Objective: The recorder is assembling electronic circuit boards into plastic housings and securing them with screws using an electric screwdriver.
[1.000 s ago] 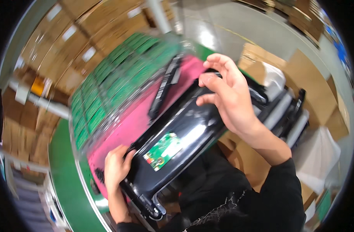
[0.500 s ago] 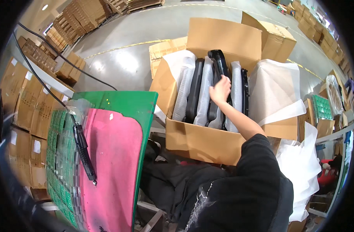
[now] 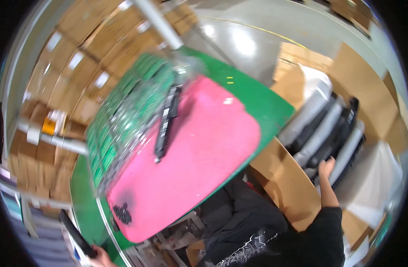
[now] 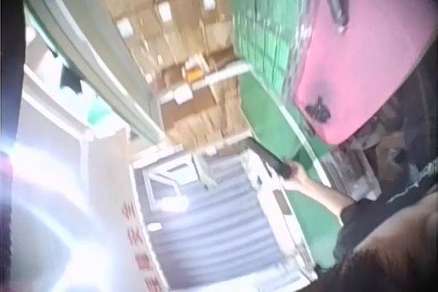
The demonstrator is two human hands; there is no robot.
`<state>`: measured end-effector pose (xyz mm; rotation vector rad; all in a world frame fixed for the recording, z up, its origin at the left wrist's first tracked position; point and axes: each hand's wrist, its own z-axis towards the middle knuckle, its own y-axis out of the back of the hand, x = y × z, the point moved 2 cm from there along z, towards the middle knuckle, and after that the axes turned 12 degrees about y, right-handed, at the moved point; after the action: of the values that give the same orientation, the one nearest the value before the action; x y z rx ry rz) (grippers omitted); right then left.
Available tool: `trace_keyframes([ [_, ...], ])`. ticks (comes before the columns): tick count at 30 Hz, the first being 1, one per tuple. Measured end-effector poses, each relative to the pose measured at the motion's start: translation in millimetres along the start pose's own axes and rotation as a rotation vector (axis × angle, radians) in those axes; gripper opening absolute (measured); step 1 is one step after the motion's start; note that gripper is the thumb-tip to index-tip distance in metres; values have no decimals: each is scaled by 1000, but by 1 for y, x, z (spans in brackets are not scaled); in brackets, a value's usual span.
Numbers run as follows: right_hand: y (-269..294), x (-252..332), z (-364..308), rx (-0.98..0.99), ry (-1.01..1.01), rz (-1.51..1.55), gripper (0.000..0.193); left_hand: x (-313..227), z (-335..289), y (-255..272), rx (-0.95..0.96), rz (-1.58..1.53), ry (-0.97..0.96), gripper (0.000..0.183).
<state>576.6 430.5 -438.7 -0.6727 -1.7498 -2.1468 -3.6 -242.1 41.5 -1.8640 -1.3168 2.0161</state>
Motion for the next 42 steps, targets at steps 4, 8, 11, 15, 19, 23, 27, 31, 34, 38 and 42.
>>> trace_keyframes([
  [4,-25,-18,54,-120,93,73,51,-38,123,130,205,176,149,21],
  [8,-28,-35,84,62,100,184,61,-30,146,143,-7,-93,167,48],
  [11,-17,-28,102,235,271,-5,49,-42,134,132,-86,212,-70,55],
  [15,24,-14,95,218,363,24,45,-3,-21,-54,422,986,-660,58],
  [19,84,87,68,143,420,-69,39,26,-149,-154,1069,954,-1405,29],
  [23,127,175,75,-51,728,-68,40,24,-232,-181,711,1018,-1217,4],
  [27,191,277,69,85,876,311,22,24,-236,-227,940,988,-1300,4],
  [31,238,354,32,23,1180,280,10,10,-220,-213,1197,888,-1422,5],
  [34,249,402,5,73,1481,221,19,-39,-197,-86,1360,845,-1548,7],
  [38,247,478,-45,320,2016,175,35,-20,-229,-146,1348,876,-1444,18],
  [42,241,525,-95,518,2291,29,31,73,-184,-178,1493,1033,-1195,25],
])
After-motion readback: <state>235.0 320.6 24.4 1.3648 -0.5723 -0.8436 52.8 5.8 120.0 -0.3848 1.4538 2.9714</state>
